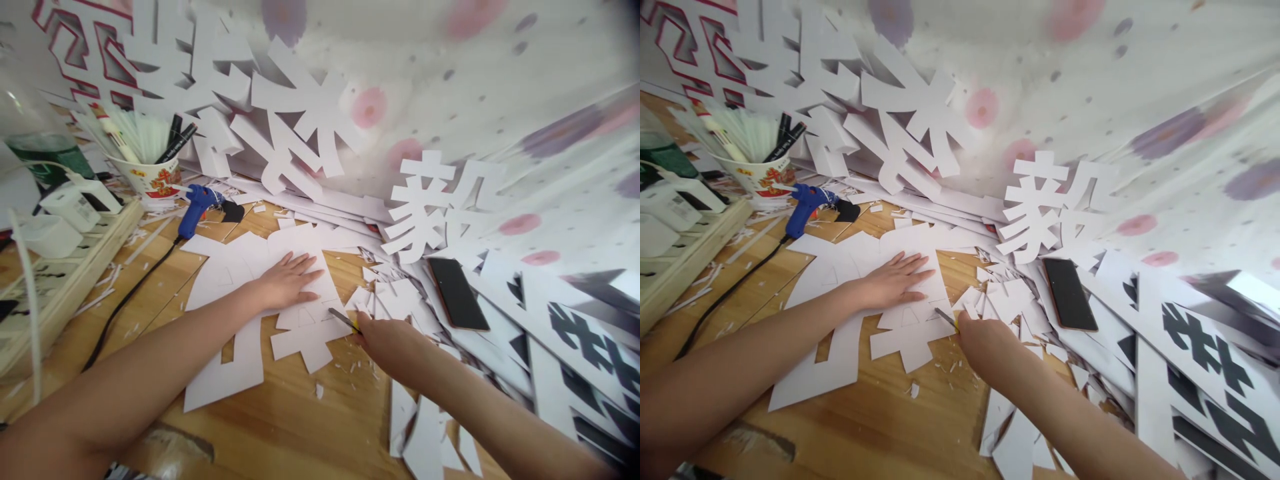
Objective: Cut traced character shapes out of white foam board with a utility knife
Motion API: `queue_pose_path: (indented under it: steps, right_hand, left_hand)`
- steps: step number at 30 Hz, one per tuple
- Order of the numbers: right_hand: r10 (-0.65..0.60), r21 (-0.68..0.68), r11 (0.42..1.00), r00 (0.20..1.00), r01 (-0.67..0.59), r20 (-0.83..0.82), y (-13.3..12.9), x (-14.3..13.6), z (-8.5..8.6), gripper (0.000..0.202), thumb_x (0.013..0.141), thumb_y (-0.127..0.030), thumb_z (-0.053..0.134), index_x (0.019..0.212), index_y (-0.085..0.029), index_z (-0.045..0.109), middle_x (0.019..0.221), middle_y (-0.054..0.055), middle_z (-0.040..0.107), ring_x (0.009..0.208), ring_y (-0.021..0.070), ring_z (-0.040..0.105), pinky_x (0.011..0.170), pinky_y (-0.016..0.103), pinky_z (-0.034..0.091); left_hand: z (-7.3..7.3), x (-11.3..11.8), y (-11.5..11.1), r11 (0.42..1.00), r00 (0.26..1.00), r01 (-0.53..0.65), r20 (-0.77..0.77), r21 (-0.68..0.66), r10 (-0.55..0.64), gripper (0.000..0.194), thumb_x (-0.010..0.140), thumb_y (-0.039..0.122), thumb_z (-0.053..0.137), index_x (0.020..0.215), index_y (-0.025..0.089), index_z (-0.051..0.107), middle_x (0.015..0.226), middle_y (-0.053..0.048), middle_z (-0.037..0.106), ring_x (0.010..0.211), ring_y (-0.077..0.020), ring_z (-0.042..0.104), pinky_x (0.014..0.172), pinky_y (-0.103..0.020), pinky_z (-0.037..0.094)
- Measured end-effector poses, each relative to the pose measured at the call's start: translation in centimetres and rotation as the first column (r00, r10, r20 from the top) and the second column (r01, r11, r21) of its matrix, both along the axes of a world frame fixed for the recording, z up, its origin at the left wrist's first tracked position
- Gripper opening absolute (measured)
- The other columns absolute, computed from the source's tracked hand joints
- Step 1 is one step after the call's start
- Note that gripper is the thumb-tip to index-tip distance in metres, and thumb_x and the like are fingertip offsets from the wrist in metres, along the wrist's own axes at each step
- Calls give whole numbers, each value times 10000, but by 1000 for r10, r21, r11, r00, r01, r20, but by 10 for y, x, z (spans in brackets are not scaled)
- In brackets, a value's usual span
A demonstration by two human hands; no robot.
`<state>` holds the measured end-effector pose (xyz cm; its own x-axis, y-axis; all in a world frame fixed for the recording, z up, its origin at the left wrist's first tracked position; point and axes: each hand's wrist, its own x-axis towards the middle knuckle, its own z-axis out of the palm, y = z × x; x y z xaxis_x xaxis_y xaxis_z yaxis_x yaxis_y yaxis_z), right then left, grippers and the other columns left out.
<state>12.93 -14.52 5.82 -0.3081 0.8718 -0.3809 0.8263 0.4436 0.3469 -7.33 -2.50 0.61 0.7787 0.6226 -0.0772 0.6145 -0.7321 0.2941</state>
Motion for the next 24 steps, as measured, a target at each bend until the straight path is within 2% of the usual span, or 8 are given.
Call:
queue_pose_path:
  steps: [4,7,13,20,24]
  right_hand:
    - [-132,3,991,989,132,-63,-4,-1,6,183,907,-296,337,923,-155,452,553,21,602,514,204,632,382,233,214]
    - [-173,39,984,981,176,-84,-4,-4,4,185,916,-310,321,913,-159,430,555,21,614,523,203,636,387,236,205]
    - [-173,45,983,978,179,-114,-2,-11,-8,173,919,-311,317,881,-178,420,600,23,636,545,206,643,392,246,232]
    - [-177,53,982,978,184,-106,0,-12,-10,187,917,-313,313,885,-175,436,586,22,627,551,194,646,401,230,262]
    - [-108,68,991,991,113,-82,4,-13,-8,188,914,-279,314,893,-158,455,575,35,612,549,203,643,403,235,283]
  left_hand:
    - [-1,1,0,1000,1000,7,-8,-4,-7,652,837,612,225,1380,252,222,1469,-45,72,1348,-205,20,1070,-407,-22]
    - [-1,1,0,1000,1000,4,-20,-1,-4,659,838,612,216,1382,240,219,1468,-62,69,1347,-216,12,1067,-418,-21]
    - [-3,1,0,1000,1000,8,-10,5,-8,648,843,607,197,1385,253,203,1470,-50,70,1348,-209,13,1067,-421,-21]
    - [-4,1,-1,1000,1000,10,-11,22,-10,655,843,610,187,1386,244,205,1470,-60,70,1347,-213,10,1065,-416,-24]
    - [-5,2,-2,999,1000,-1,-4,44,1,630,850,598,190,1380,259,220,1471,-35,82,1348,-210,21,1066,-409,-18]
